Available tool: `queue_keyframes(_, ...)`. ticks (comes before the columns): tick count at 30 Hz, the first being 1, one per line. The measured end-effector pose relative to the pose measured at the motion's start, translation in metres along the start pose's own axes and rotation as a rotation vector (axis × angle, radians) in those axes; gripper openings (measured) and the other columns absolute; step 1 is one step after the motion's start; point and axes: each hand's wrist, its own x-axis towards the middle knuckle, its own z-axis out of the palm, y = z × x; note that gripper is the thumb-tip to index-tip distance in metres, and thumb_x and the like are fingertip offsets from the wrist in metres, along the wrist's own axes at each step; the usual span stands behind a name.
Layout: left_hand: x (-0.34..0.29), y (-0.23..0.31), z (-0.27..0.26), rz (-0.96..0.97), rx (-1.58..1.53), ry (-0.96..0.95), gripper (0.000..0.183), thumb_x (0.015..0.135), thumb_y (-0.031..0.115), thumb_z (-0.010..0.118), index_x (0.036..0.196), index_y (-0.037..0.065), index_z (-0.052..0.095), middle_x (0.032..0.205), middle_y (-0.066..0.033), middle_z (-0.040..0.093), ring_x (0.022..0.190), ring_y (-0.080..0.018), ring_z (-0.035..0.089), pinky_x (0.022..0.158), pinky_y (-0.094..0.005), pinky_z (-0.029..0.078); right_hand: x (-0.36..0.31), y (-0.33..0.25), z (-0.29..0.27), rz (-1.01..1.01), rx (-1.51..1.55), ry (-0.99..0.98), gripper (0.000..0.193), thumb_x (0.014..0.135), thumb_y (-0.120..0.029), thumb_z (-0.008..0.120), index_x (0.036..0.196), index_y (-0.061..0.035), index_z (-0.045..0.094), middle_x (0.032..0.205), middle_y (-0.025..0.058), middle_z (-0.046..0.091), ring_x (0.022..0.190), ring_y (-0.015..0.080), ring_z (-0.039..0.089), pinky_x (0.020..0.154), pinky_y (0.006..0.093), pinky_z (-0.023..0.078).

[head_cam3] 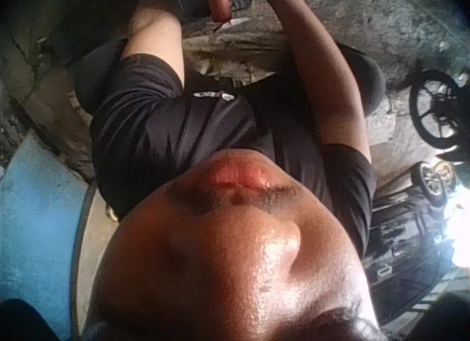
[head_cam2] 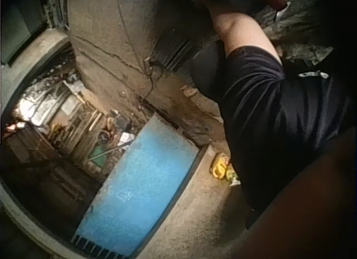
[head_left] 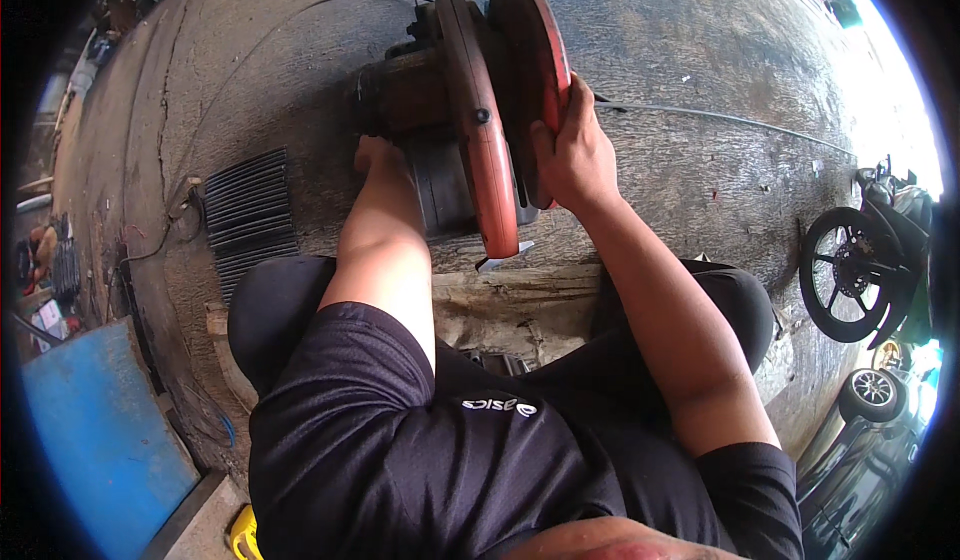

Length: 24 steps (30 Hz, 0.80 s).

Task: Cutting several thin metal rods into shorter segments using a metal chop saw.

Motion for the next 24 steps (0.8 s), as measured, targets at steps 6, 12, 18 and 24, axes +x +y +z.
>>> queue_keyframes(6, -0.045, 0.000, -0.034, 0.059, 0.142, -0.088, 0.041, 0.097, 0.034, 0.043, 0.131, 0.017, 0.056, 0.138, -0.0053, 0.050, 0.128, -0.0244, 0.046, 0.102, -0.0389, 0.041, 0.001, 0.002, -0.002, 0.031, 0.021, -0.063, 0.067, 0.085, -0.020, 0.058, 0.139, -0.0002, 0.024, 0.120, 0.0293, 0.053, 0.101, 0.0466, 0.059, 0.084, 0.0492, 0.049)
queue_keyframes(12, -0.060, -0.005, -0.042, 0.131, 0.174, -0.067, 0.043, 0.096, 0.037, 0.042, 0.129, 0.013, 0.056, 0.139, -0.0081, 0.049, 0.130, -0.0266, 0.044, 0.105, -0.0399, 0.038, -0.003, 0.005, 0.002, -0.032, 0.010, -0.009, 0.067, 0.081, -0.017, 0.061, 0.136, 0.0020, 0.028, 0.118, 0.0271, 0.054, 0.096, 0.0434, 0.060, 0.077, 0.0475, 0.051)
queue_keyframes(18, -0.047, -0.004, -0.037, 0.115, 0.133, -0.069, 0.041, 0.095, 0.034, 0.046, 0.124, 0.009, 0.060, 0.133, -0.0118, 0.054, 0.123, -0.0275, 0.051, 0.100, -0.0402, 0.043, -0.005, 0.011, 0.006, -0.097, 0.052, 0.033, 0.068, 0.081, -0.015, 0.062, 0.137, 0.0030, 0.027, 0.116, 0.0268, 0.055, 0.097, 0.0430, 0.060, 0.077, 0.0466, 0.051)
queue_keyframes(24, -0.035, -0.003, -0.030, 0.092, 0.105, -0.085, 0.040, 0.095, 0.033, 0.046, 0.124, 0.008, 0.059, 0.131, -0.0124, 0.055, 0.121, -0.0278, 0.052, 0.098, -0.0403, 0.044, -0.006, 0.016, 0.010, -0.133, 0.080, 0.046, 0.067, 0.084, -0.014, 0.060, 0.138, 0.0011, 0.025, 0.117, 0.0271, 0.055, 0.099, 0.0449, 0.060, 0.081, 0.0465, 0.051)
